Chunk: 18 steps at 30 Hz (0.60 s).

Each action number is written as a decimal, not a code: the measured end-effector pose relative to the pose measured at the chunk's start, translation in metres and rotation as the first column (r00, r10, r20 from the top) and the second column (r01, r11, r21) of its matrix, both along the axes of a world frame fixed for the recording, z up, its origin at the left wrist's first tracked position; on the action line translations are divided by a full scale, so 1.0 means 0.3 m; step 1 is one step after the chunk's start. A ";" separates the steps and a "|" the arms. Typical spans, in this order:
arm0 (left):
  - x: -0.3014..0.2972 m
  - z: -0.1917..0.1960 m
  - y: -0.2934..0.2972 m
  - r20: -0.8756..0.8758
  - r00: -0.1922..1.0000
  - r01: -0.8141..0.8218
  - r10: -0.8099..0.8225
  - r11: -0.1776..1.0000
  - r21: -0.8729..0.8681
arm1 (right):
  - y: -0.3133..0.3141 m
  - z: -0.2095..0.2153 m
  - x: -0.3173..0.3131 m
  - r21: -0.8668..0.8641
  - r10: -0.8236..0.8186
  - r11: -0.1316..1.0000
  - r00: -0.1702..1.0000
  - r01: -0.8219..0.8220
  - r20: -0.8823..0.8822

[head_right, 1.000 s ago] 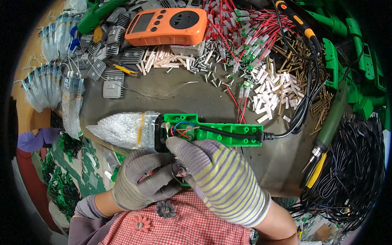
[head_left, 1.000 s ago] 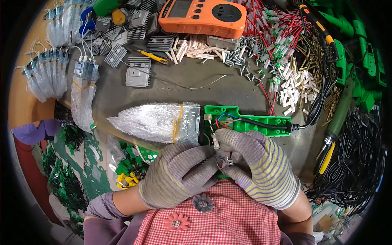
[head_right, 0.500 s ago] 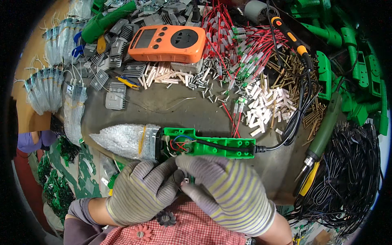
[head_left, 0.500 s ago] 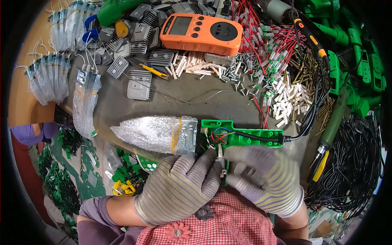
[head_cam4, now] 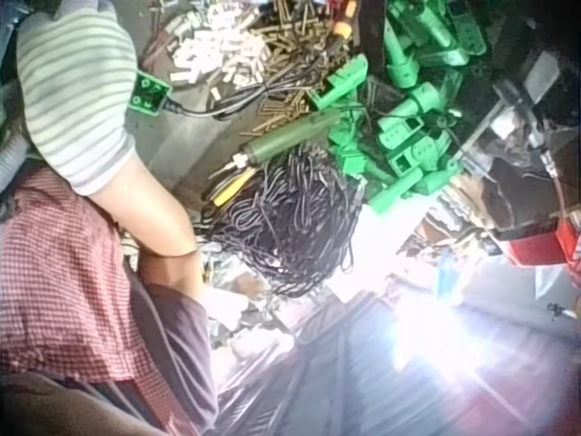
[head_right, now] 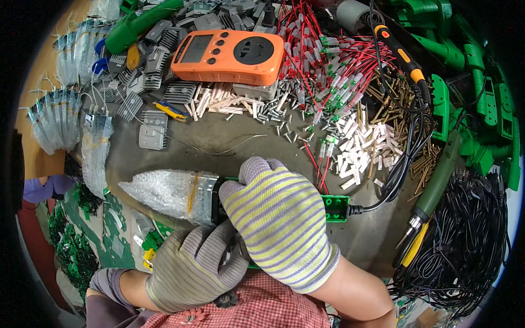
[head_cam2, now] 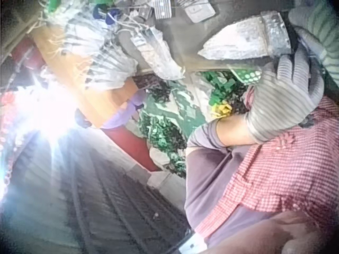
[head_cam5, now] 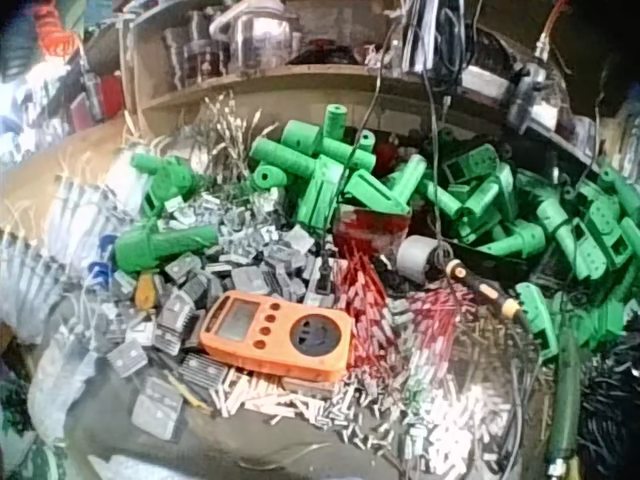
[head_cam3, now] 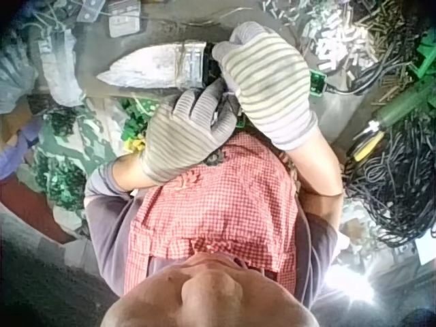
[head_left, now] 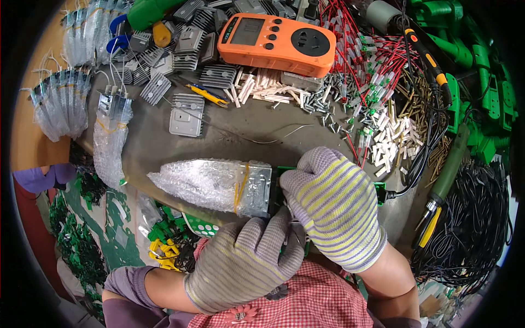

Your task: Soldering internal components and assembling the plastic housing of a power tool.

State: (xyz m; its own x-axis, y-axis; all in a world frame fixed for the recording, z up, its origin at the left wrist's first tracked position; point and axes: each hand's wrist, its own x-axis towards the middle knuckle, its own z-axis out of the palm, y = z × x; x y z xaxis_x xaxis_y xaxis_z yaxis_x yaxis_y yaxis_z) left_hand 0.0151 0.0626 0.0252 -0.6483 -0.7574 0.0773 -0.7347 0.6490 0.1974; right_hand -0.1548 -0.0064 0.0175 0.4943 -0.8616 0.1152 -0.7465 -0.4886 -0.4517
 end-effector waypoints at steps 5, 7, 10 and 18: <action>0.012 -0.018 -0.008 0.025 0.998 0.053 -0.052 0.998 -0.023 | -0.002 0.008 -0.026 0.049 0.050 0.997 0.998 -0.052 0.033; 0.008 -0.021 -0.008 0.017 0.998 0.064 -0.064 0.998 -0.014 | 0.004 0.006 -0.035 0.080 0.058 0.995 0.998 -0.057 -0.005; 0.008 -0.014 -0.014 0.033 0.996 0.083 -0.082 0.996 -0.019 | 0.002 0.006 -0.039 0.082 0.072 0.994 0.997 -0.072 0.001; 0.005 -0.016 -0.011 -0.006 0.998 0.059 -0.059 0.998 -0.013 | 0.032 0.050 -0.129 0.200 -0.236 0.962 0.929 0.183 0.286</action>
State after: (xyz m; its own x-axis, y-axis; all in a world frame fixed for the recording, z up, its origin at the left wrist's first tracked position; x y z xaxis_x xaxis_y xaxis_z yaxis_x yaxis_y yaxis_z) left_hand 0.0166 0.0592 0.0203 -0.6910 -0.7171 0.0910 -0.6941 0.6934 0.1932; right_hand -0.1936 0.0032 0.0324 0.2639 -0.9615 0.0765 -0.6373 -0.2333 -0.7345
